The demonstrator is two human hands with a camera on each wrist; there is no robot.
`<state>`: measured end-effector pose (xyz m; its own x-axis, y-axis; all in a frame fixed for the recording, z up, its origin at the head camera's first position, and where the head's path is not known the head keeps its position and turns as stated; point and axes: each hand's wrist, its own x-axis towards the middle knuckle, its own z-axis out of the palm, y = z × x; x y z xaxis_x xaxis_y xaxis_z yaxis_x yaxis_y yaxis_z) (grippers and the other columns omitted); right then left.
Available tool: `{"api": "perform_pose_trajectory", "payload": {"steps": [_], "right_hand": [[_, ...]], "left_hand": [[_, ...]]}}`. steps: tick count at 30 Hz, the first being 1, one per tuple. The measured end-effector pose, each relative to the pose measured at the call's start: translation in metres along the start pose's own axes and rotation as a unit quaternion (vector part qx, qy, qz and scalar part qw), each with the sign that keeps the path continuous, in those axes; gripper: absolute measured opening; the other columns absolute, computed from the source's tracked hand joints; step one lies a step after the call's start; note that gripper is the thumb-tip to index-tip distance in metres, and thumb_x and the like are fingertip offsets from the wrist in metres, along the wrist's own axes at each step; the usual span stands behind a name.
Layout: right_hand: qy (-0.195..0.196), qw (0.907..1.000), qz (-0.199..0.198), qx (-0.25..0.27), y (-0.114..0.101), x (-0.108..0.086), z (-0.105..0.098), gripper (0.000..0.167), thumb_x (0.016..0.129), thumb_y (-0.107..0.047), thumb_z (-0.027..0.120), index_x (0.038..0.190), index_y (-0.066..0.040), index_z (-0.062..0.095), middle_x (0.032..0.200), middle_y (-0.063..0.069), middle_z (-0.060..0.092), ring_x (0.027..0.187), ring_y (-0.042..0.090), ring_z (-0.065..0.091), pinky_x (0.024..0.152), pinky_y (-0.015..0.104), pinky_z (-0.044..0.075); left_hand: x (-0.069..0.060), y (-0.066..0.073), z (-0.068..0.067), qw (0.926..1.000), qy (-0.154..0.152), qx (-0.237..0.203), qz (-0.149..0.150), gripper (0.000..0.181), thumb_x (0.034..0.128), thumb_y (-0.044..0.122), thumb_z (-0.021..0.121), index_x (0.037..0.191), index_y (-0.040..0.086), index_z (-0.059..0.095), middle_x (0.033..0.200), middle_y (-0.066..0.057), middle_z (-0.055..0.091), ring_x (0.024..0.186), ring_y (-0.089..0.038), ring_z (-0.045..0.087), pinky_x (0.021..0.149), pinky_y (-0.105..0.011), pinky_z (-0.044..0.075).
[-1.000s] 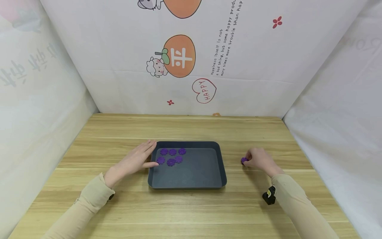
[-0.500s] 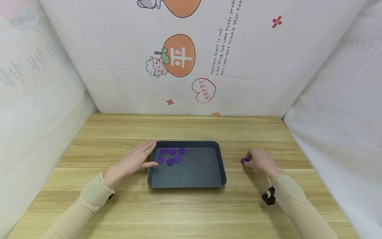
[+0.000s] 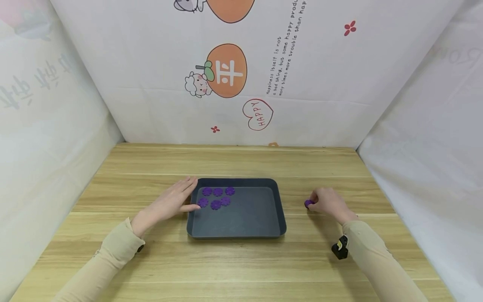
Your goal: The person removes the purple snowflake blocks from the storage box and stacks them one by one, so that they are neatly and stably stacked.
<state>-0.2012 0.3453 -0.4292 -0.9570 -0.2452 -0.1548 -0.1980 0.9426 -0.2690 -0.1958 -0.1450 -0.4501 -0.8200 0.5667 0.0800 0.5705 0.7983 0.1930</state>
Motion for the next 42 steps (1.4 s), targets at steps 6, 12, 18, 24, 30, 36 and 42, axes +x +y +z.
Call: {"api": "perform_pose_trajectory", "payload": {"steps": [6, 12, 18, 24, 30, 36, 42], "right_hand": [[0.000, 1.0000, -0.003, 0.002, 0.000, 0.000, 0.000, 0.020, 0.082, -0.020, 0.077, 0.089, -0.002, 0.071, 0.086, 0.010, 0.073, 0.078, 0.022, 0.067, 0.069, 0.042, 0.057], [0.007, 0.9999, -0.010, 0.002, 0.000, -0.001, 0.000, 0.019, 0.081, -0.021, 0.077, 0.088, -0.003, 0.071, 0.085, 0.009, 0.074, 0.077, 0.021, 0.067, 0.071, 0.042, 0.057], [0.014, 0.9998, -0.014, 0.005, -0.006, -0.001, -0.002, 0.022, 0.083, -0.023, 0.076, 0.091, -0.002, 0.070, 0.089, 0.011, 0.074, 0.081, 0.025, 0.068, 0.074, 0.045, 0.058], [0.021, 0.9995, -0.022, 0.004, -0.019, -0.001, -0.008, 0.023, 0.085, -0.021, 0.073, 0.096, -0.001, 0.070, 0.091, 0.013, 0.074, 0.083, 0.026, 0.068, 0.074, 0.046, 0.058], [0.019, 0.9990, -0.039, 0.006, -0.036, 0.001, -0.014, 0.024, 0.086, -0.019, 0.071, 0.101, -0.001, 0.071, 0.092, 0.011, 0.073, 0.081, 0.021, 0.068, 0.071, 0.042, 0.058], [0.026, 0.9974, -0.063, 0.024, -0.050, 0.004, -0.015, 0.023, 0.087, -0.017, 0.073, 0.102, 0.000, 0.070, 0.092, 0.011, 0.073, 0.081, 0.020, 0.068, 0.071, 0.040, 0.059], [0.024, 0.9966, -0.070, 0.038, -0.058, 0.007, -0.015, 0.022, 0.088, -0.016, 0.072, 0.104, -0.001, 0.070, 0.093, 0.010, 0.073, 0.080, 0.019, 0.069, 0.070, 0.038, 0.059]], "left_hand": [[0.000, -0.001, 0.001, 1.0000, 0.005, 0.000, 0.002, 0.089, 0.0921, 0.056, 0.060, 0.151, -0.005, 0.034, 0.157, -0.025, 0.034, 0.149, -0.040, 0.031, 0.124, -0.052, 0.029], [-0.001, -0.001, 0.000, 1.0000, 0.000, 0.004, 0.001, 0.089, 0.0925, 0.056, 0.059, 0.151, -0.005, 0.033, 0.158, -0.024, 0.033, 0.149, -0.040, 0.030, 0.124, -0.052, 0.029], [-0.002, -0.001, 0.000, 1.0000, 0.004, 0.006, 0.003, 0.089, 0.0925, 0.056, 0.059, 0.151, -0.005, 0.034, 0.158, -0.024, 0.034, 0.149, -0.040, 0.030, 0.124, -0.052, 0.029], [-0.003, 0.000, -0.001, 0.9999, 0.009, 0.007, 0.005, 0.088, 0.0923, 0.056, 0.060, 0.151, -0.006, 0.035, 0.157, -0.025, 0.035, 0.148, -0.040, 0.032, 0.123, -0.052, 0.031], [-0.002, 0.001, -0.001, 0.9999, 0.012, 0.007, 0.006, 0.088, 0.0919, 0.055, 0.061, 0.150, -0.006, 0.035, 0.157, -0.025, 0.036, 0.148, -0.040, 0.032, 0.123, -0.052, 0.031], [-0.001, 0.000, 0.000, 0.9998, 0.015, 0.008, 0.007, 0.088, 0.0919, 0.056, 0.060, 0.150, -0.006, 0.036, 0.157, -0.025, 0.035, 0.148, -0.040, 0.032, 0.122, -0.052, 0.031], [-0.001, -0.001, 0.000, 0.9998, 0.016, 0.010, 0.009, 0.088, 0.0919, 0.055, 0.061, 0.150, -0.006, 0.035, 0.157, -0.025, 0.035, 0.148, -0.040, 0.033, 0.122, -0.052, 0.032]]}}
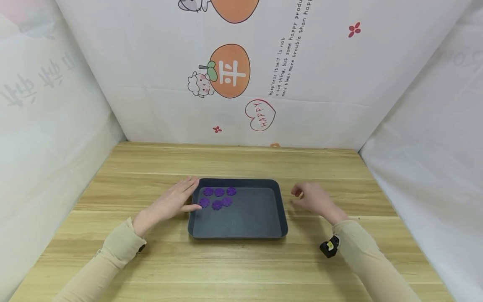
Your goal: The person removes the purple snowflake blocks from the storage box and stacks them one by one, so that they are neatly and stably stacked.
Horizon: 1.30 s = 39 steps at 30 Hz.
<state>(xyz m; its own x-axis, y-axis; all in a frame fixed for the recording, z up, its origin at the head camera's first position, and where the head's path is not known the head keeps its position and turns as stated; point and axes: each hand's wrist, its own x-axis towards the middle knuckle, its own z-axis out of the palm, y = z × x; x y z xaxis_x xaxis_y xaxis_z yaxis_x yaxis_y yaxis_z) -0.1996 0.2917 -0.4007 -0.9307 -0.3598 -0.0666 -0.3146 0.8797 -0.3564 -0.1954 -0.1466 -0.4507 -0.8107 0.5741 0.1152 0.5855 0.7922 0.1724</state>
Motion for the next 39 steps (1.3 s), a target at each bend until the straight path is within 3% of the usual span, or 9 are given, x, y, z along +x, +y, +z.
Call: {"api": "perform_pose_trajectory", "payload": {"steps": [16, 26, 39], "right_hand": [[0.001, 0.9994, -0.026, 0.021, -0.022, 0.012, -0.002, 0.020, 0.089, -0.016, 0.072, 0.103, -0.002, 0.069, 0.095, 0.011, 0.073, 0.079, 0.017, 0.069, 0.066, 0.031, 0.058], [0.001, 0.9981, -0.056, 0.024, -0.042, 0.027, 0.003, 0.023, 0.089, -0.018, 0.073, 0.104, -0.001, 0.069, 0.097, 0.014, 0.072, 0.079, 0.018, 0.068, 0.068, 0.034, 0.059], [0.000, 0.9939, -0.110, 0.011, -0.067, 0.046, 0.016, 0.022, 0.086, -0.018, 0.076, 0.101, -0.003, 0.071, 0.092, 0.009, 0.073, 0.076, 0.010, 0.063, 0.069, 0.028, 0.056]], "left_hand": [[0.001, 0.001, -0.001, 1.0000, -0.003, -0.002, -0.006, 0.087, 0.0920, 0.054, 0.062, 0.150, -0.006, 0.035, 0.157, -0.024, 0.034, 0.148, -0.041, 0.033, 0.123, -0.052, 0.031], [0.000, 0.001, 0.000, 1.0000, 0.007, 0.002, 0.003, 0.087, 0.0916, 0.055, 0.061, 0.149, -0.006, 0.037, 0.156, -0.025, 0.037, 0.146, -0.041, 0.035, 0.121, -0.053, 0.033], [0.001, 0.001, 0.000, 0.9999, 0.009, 0.008, 0.006, 0.086, 0.0913, 0.052, 0.064, 0.148, -0.007, 0.039, 0.155, -0.026, 0.038, 0.145, -0.042, 0.036, 0.120, -0.054, 0.034]]}}
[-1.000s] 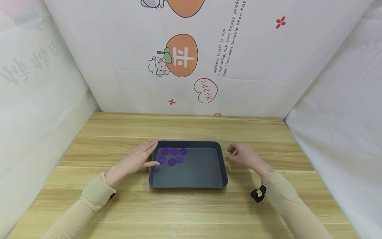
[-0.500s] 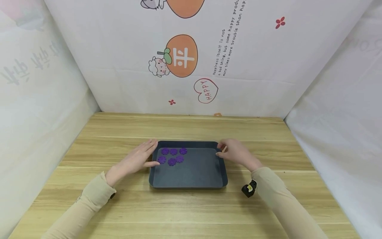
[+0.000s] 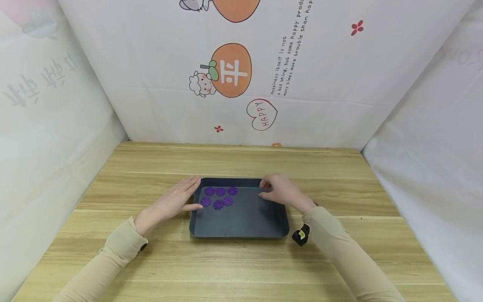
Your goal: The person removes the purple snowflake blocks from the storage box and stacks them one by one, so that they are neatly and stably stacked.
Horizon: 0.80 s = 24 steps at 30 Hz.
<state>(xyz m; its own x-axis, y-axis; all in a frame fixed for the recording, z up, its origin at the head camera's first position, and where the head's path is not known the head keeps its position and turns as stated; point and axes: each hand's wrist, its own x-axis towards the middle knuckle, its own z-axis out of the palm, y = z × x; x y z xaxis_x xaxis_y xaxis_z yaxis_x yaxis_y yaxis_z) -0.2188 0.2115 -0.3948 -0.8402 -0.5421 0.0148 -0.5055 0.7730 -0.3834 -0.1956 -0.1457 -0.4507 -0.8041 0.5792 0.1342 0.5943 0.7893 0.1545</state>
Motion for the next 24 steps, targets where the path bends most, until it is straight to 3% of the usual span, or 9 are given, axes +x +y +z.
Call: {"api": "perform_pose_trajectory", "payload": {"steps": [19, 24], "right_hand": [[-0.023, 0.9990, -0.028, 0.025, -0.024, 0.026, 0.019, 0.022, 0.087, -0.014, 0.074, 0.102, 0.001, 0.070, 0.098, 0.014, 0.074, 0.082, 0.019, 0.071, 0.075, 0.034, 0.062], [-0.032, 0.9983, -0.042, 0.026, -0.027, 0.032, 0.025, 0.022, 0.087, -0.014, 0.074, 0.103, 0.001, 0.070, 0.100, 0.015, 0.074, 0.079, 0.016, 0.068, 0.072, 0.032, 0.061]], "left_hand": [[0.000, 0.000, 0.001, 1.0000, 0.004, -0.003, 0.002, 0.087, 0.0916, 0.055, 0.061, 0.149, -0.006, 0.038, 0.155, -0.025, 0.038, 0.146, -0.041, 0.036, 0.121, -0.052, 0.034], [-0.001, -0.001, 0.001, 1.0000, 0.004, -0.003, 0.001, 0.086, 0.0915, 0.054, 0.062, 0.149, -0.006, 0.038, 0.155, -0.025, 0.038, 0.146, -0.041, 0.036, 0.121, -0.052, 0.034]]}}
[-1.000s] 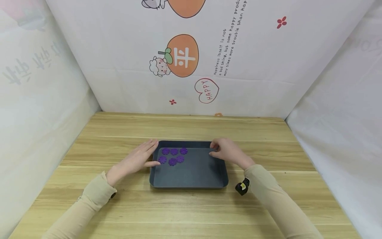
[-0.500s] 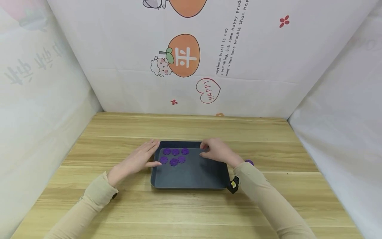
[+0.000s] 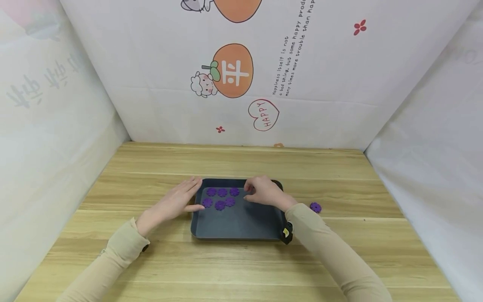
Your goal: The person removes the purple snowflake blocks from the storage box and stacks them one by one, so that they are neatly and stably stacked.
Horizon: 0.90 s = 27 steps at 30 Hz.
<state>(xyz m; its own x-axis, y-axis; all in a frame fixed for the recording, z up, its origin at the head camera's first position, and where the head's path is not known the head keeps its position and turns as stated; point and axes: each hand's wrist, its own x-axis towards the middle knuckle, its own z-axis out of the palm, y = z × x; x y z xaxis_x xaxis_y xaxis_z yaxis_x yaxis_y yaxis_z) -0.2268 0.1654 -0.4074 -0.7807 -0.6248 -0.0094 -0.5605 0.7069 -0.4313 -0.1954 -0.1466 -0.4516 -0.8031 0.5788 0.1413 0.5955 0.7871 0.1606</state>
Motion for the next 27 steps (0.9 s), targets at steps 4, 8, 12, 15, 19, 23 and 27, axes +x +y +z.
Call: {"api": "perform_pose_trajectory", "payload": {"steps": [4, 8, 12, 15, 19, 23, 27], "right_hand": [[-0.003, 1.0000, -0.002, 0.001, -0.003, 0.006, 0.004, 0.021, 0.087, -0.015, 0.074, 0.103, -0.001, 0.070, 0.099, 0.012, 0.074, 0.076, 0.012, 0.065, 0.069, 0.029, 0.059], [-0.002, 1.0000, -0.007, 0.000, -0.007, 0.011, 0.008, 0.020, 0.087, -0.015, 0.075, 0.102, -0.003, 0.070, 0.098, 0.011, 0.074, 0.076, 0.011, 0.065, 0.069, 0.028, 0.058], [-0.008, 0.9999, -0.008, 0.007, -0.010, 0.014, 0.011, 0.019, 0.087, -0.014, 0.075, 0.102, -0.003, 0.070, 0.098, 0.011, 0.073, 0.076, 0.011, 0.065, 0.069, 0.028, 0.058], [-0.013, 0.9998, -0.007, 0.014, -0.012, 0.017, 0.013, 0.020, 0.087, -0.014, 0.075, 0.102, -0.002, 0.070, 0.099, 0.011, 0.073, 0.078, 0.012, 0.066, 0.070, 0.028, 0.058], [-0.018, 0.9997, -0.005, 0.017, -0.015, 0.021, 0.017, 0.021, 0.087, -0.015, 0.075, 0.101, -0.001, 0.070, 0.099, 0.011, 0.073, 0.080, 0.015, 0.067, 0.069, 0.027, 0.058], [-0.023, 0.9996, -0.007, 0.015, -0.017, 0.024, 0.021, 0.020, 0.086, -0.015, 0.076, 0.100, -0.002, 0.071, 0.096, 0.011, 0.074, 0.079, 0.014, 0.066, 0.067, 0.025, 0.056], [-0.027, 0.9995, -0.003, 0.013, -0.019, 0.027, 0.025, 0.020, 0.086, -0.016, 0.077, 0.100, -0.003, 0.071, 0.095, 0.010, 0.074, 0.080, 0.014, 0.066, 0.069, 0.026, 0.057]], "left_hand": [[0.000, 0.000, 0.000, 1.0000, 0.002, -0.003, -0.003, 0.085, 0.0912, 0.052, 0.064, 0.147, -0.008, 0.039, 0.154, -0.026, 0.039, 0.145, -0.042, 0.036, 0.120, -0.053, 0.035], [-0.001, 0.000, -0.001, 1.0000, 0.004, -0.003, -0.005, 0.084, 0.0912, 0.050, 0.065, 0.147, -0.008, 0.040, 0.154, -0.026, 0.040, 0.145, -0.042, 0.037, 0.120, -0.053, 0.035], [-0.001, 0.001, -0.002, 1.0000, 0.002, -0.002, -0.005, 0.085, 0.0912, 0.051, 0.065, 0.147, -0.008, 0.039, 0.154, -0.026, 0.040, 0.145, -0.042, 0.036, 0.120, -0.053, 0.035], [-0.001, 0.001, -0.002, 1.0000, 0.001, -0.001, -0.003, 0.085, 0.0910, 0.051, 0.065, 0.147, -0.008, 0.040, 0.154, -0.026, 0.040, 0.145, -0.042, 0.037, 0.120, -0.053, 0.035], [-0.001, 0.000, -0.001, 1.0000, 0.000, -0.001, -0.003, 0.084, 0.0912, 0.050, 0.065, 0.147, -0.008, 0.040, 0.153, -0.026, 0.041, 0.145, -0.042, 0.037, 0.120, -0.053, 0.035], [0.000, 0.000, -0.001, 1.0000, -0.002, 0.001, -0.003, 0.084, 0.0914, 0.050, 0.065, 0.147, -0.008, 0.041, 0.153, -0.027, 0.041, 0.145, -0.042, 0.038, 0.120, -0.054, 0.036], [0.000, 0.000, -0.001, 1.0000, 0.003, -0.003, 0.000, 0.085, 0.0910, 0.051, 0.065, 0.147, -0.008, 0.040, 0.153, -0.026, 0.041, 0.145, -0.042, 0.037, 0.120, -0.053, 0.035]]}}
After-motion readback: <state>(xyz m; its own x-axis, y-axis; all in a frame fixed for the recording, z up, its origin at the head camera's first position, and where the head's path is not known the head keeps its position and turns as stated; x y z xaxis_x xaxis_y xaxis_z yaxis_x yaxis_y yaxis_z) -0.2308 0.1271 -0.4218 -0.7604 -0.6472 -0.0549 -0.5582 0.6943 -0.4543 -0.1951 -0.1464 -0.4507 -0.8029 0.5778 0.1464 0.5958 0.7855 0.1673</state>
